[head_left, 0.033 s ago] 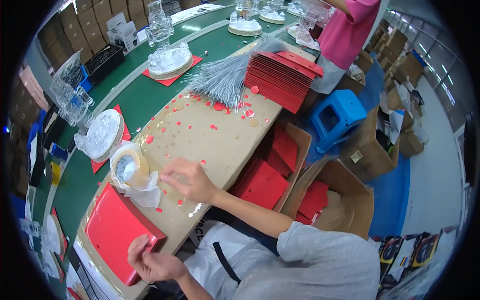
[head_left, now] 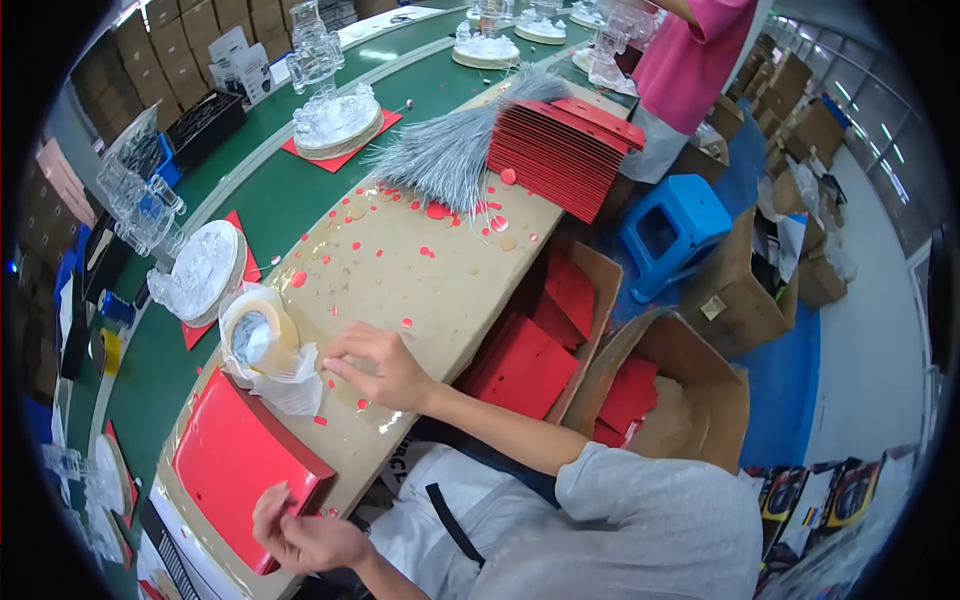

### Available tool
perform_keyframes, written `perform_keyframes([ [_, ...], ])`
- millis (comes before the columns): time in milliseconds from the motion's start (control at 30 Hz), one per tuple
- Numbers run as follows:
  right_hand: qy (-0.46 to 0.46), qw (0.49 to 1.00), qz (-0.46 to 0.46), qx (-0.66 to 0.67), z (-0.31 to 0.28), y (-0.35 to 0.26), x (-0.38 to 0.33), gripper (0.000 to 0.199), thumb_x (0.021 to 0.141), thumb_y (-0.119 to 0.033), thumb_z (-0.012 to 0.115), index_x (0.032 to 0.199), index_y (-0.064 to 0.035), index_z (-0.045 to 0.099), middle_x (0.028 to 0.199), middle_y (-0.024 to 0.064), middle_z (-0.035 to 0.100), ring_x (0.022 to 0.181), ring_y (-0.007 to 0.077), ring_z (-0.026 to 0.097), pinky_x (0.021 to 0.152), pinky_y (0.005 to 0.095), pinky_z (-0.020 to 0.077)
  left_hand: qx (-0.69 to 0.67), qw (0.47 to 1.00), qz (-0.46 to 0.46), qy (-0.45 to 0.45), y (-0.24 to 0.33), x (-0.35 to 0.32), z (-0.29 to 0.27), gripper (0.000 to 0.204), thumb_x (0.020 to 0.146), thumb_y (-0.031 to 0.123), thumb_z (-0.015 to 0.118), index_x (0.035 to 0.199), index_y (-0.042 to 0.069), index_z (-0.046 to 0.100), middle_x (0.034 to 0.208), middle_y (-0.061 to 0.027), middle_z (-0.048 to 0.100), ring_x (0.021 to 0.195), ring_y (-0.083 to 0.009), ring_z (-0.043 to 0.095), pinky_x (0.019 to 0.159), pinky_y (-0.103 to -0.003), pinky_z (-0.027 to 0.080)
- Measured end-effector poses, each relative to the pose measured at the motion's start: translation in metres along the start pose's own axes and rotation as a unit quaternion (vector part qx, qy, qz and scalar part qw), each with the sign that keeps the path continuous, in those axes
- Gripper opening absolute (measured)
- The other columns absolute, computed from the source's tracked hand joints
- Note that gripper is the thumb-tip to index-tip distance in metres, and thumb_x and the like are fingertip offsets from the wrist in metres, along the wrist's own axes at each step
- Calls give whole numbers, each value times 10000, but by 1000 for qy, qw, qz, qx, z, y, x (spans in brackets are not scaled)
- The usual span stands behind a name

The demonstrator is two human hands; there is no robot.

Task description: Assembling red ring binders by inserting dividers and organizing them at a factory workstation.

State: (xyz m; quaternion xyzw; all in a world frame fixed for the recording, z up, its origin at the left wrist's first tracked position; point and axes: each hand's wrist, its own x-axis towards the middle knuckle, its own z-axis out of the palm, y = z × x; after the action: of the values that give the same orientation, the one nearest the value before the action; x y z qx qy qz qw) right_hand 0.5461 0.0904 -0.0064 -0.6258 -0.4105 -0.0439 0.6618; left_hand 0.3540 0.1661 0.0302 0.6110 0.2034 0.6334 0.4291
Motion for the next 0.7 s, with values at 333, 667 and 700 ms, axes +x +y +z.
perform_keyframes([
  [333,-29,996,65,-45,15,21,-15,87,901,-60,658,917,12,705,870,127,691,801,246,635,698,347,498,109,992,37,54,-28,9,-98,207,926,-38,416,1013,-77,599,1003,-179,639,960,-259,596,937,-359,462],
  [667,-77,986,133,-66,19,6,-15,146,942,-77,641,1050,-3,704,923,76,709,758,121,663,658,269,520,250,953,-140,103,-26,39,-168,210,918,-53,532,1109,-46,619,1032,-110,654,968,-177,617,917,-324,482],
  [700,-74,985,136,-71,23,8,-18,151,946,-80,636,1057,-4,704,922,71,708,763,118,660,649,267,518,213,954,-172,118,-34,38,-173,236,922,-63,531,1144,-39,607,1085,-113,657,1020,-180,621,935,-321,478],
])
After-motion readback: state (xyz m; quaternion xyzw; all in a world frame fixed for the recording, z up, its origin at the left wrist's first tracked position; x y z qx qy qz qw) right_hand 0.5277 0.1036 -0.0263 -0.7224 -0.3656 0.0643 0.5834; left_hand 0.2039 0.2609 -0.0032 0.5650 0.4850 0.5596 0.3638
